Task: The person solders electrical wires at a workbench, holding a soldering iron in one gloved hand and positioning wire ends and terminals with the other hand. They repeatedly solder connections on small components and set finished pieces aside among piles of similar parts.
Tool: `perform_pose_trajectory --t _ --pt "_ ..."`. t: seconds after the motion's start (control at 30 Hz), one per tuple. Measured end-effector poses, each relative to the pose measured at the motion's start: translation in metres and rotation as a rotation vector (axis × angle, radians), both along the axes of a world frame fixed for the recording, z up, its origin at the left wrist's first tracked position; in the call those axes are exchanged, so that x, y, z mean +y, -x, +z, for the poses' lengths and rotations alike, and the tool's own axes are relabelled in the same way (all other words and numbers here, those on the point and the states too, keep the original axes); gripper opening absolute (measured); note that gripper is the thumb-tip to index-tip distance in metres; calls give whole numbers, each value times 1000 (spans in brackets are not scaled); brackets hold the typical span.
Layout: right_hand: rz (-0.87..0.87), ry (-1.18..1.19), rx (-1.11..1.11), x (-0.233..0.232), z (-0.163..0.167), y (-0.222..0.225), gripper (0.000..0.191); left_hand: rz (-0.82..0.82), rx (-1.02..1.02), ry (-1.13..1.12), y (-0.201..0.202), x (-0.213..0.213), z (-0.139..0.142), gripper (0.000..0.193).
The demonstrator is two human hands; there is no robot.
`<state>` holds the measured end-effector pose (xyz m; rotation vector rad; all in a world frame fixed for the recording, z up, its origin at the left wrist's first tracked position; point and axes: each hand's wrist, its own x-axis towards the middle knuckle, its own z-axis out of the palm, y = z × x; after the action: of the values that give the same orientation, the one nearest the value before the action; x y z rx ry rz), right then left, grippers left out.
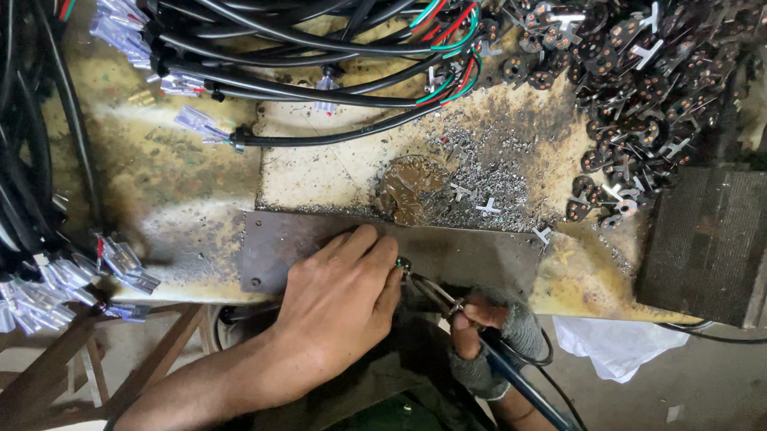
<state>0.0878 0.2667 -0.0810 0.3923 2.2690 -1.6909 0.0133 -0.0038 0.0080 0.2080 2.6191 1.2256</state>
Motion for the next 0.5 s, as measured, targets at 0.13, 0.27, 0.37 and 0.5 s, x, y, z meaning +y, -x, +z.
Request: perform_pose_trajectory --t 0.13,0.27,0.37,0.5 --pt "576 26 -109 27 0 19 29 -12 19 -15 0 -1 -1 15" --pt "553 -174 -268 26 0 21 35 -17 32 -4 -2 -2 -2 14" --pt "396 -273 -59 17 -3 7 28 -10 58 2 -3 -2 -3 15" --pt "458 -245 354 21 -9 -1 24 -20 78 -4 -2 -1 -3 14"
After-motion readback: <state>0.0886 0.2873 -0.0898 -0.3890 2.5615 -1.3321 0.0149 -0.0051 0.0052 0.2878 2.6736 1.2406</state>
